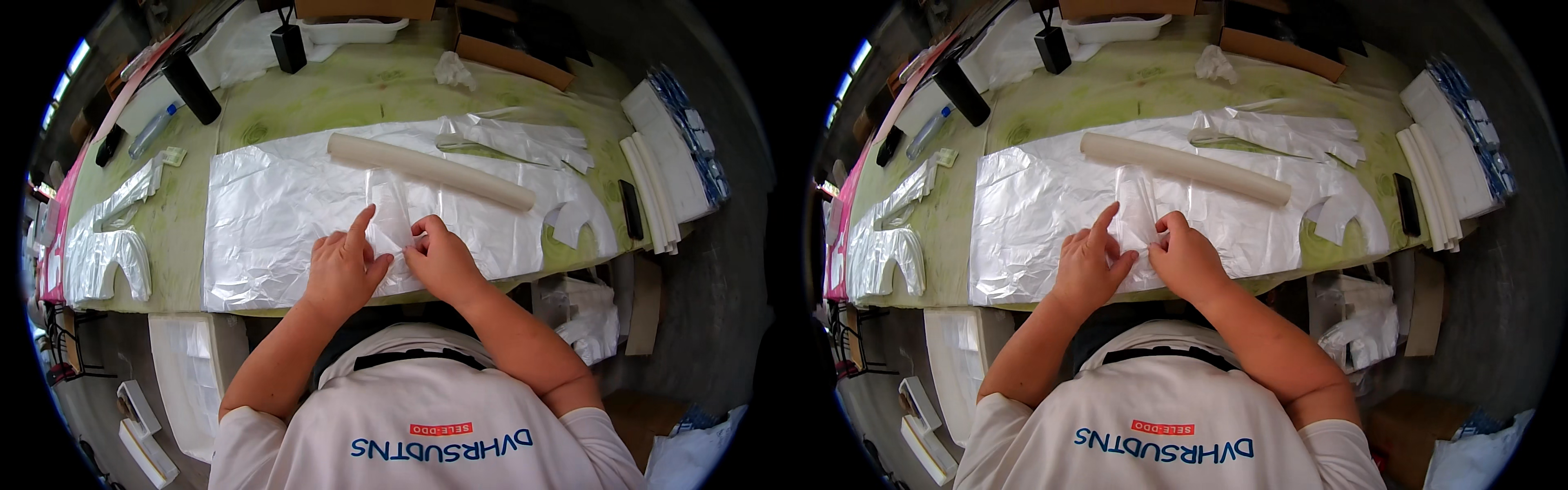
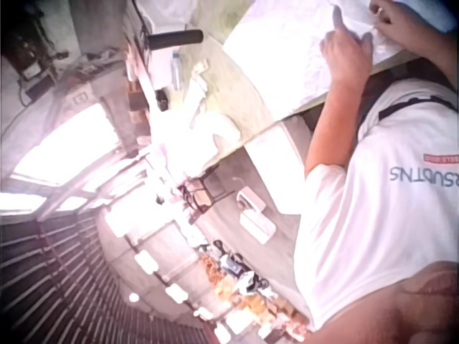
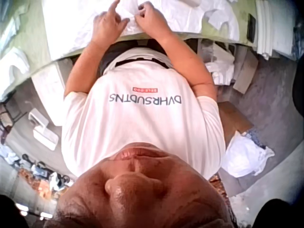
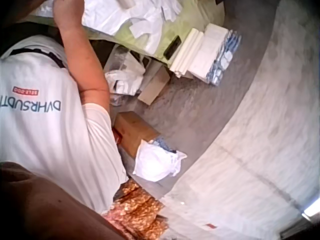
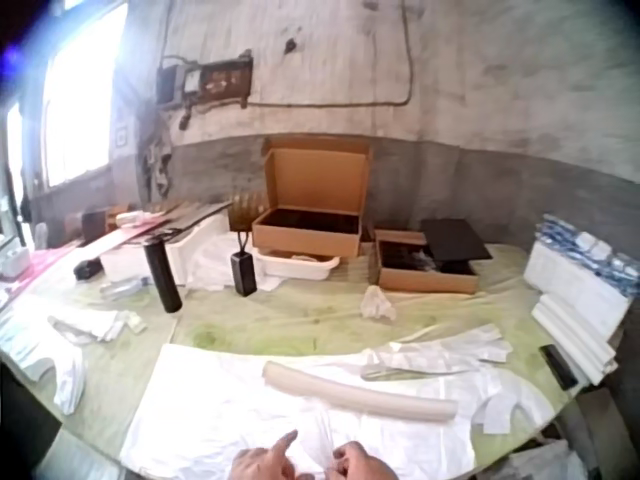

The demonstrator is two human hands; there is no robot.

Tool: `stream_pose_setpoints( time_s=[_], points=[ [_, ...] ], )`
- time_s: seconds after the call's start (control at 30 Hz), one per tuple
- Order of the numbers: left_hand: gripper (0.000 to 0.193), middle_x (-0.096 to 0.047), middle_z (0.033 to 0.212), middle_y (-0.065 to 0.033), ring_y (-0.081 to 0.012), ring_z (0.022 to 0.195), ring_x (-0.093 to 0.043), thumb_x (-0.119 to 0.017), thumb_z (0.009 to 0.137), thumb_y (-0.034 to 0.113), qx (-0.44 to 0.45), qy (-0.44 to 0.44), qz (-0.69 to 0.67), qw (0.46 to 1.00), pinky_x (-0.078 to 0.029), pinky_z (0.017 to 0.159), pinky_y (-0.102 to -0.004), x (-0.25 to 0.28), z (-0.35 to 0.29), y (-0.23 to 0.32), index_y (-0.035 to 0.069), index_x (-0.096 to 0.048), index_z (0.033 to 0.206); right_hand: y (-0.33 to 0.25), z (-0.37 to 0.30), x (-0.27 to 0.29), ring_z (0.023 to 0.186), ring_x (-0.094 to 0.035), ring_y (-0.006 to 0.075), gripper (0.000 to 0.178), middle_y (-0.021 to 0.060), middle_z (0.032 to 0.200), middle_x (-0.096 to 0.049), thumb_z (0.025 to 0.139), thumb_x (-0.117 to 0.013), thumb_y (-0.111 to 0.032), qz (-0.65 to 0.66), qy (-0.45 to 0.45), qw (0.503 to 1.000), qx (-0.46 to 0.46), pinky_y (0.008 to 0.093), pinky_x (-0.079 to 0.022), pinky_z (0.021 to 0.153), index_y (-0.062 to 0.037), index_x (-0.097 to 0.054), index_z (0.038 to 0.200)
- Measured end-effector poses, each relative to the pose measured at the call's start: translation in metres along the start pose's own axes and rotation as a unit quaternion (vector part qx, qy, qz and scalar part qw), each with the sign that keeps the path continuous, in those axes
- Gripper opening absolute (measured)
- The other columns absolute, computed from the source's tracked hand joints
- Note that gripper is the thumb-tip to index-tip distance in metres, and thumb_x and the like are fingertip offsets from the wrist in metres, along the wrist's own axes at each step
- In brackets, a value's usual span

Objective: The person repeatedly tears off pieces of clear plastic wrap from a roll and wraps small white rectangular objects. Each wrapped item is placed into a white tray on the table. The person continues this process throughout the clip.

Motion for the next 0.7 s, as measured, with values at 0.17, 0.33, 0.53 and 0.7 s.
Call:
stream_pose_setpoints(
  time_s=[0.17,0.33,0.53,0.7],
  points=[
    [0.066,-0.037,0.160,-0.0159,-0.0347,0.152,-0.029,-0.067,0.095,0.039,-0.222,-0.003,0.131,0.966,-0.018,0.124,-0.0560,-0.011,0.007,0.024,0.013,-0.046,0.152,0.003,0.005,-0.001,0.087,-0.070,0.0372,0.039,0.0163,0.091,-0.072,0.089,-0.066,-0.018,-0.024,-0.031,0.999,-0.027,0.0465,-0.055,0.079,-0.0035,-0.052,0.123],
    [0.083,-0.027,0.167,-0.0147,-0.0375,0.155,-0.020,-0.058,0.094,0.062,-0.161,-0.113,0.148,0.969,-0.013,0.125,-0.0565,-0.025,0.021,0.001,0.014,-0.038,0.157,-0.004,-0.002,0.001,0.088,-0.070,0.0378,0.043,0.0168,0.092,-0.072,0.089,-0.066,-0.017,-0.030,-0.006,1.000,0.002,0.0470,-0.055,0.079,-0.0037,-0.050,0.126],
    [0.094,-0.029,0.166,-0.0133,-0.0356,0.156,-0.022,-0.075,0.081,0.057,-0.203,-0.150,0.137,0.958,-0.011,0.124,-0.0623,-0.021,-0.003,0.013,0.015,-0.038,0.157,0.000,-0.034,0.001,0.085,-0.069,0.0361,0.043,0.0152,0.091,-0.070,0.088,-0.066,-0.015,0.017,-0.072,0.997,0.015,0.0442,-0.054,0.077,-0.0038,-0.051,0.127],
    [0.080,-0.034,0.165,-0.0064,-0.0282,0.155,-0.027,-0.074,0.081,0.021,-0.262,-0.179,0.141,0.938,-0.015,0.122,-0.0663,-0.029,-0.031,0.031,0.019,-0.043,0.155,0.008,-0.083,0.000,0.087,-0.065,0.0325,0.036,0.0129,0.090,-0.065,0.084,-0.069,-0.005,0.035,-0.115,0.993,0.019,0.0419,-0.052,0.078,-0.0038,-0.058,0.118]
  ],
)
Point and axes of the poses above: each hand's wrist, its own z-axis towards the middle knuckle, its own x-axis out of the back of the hand, y = z × x, the point moved 7 cm from there along z, towards the middle knuckle
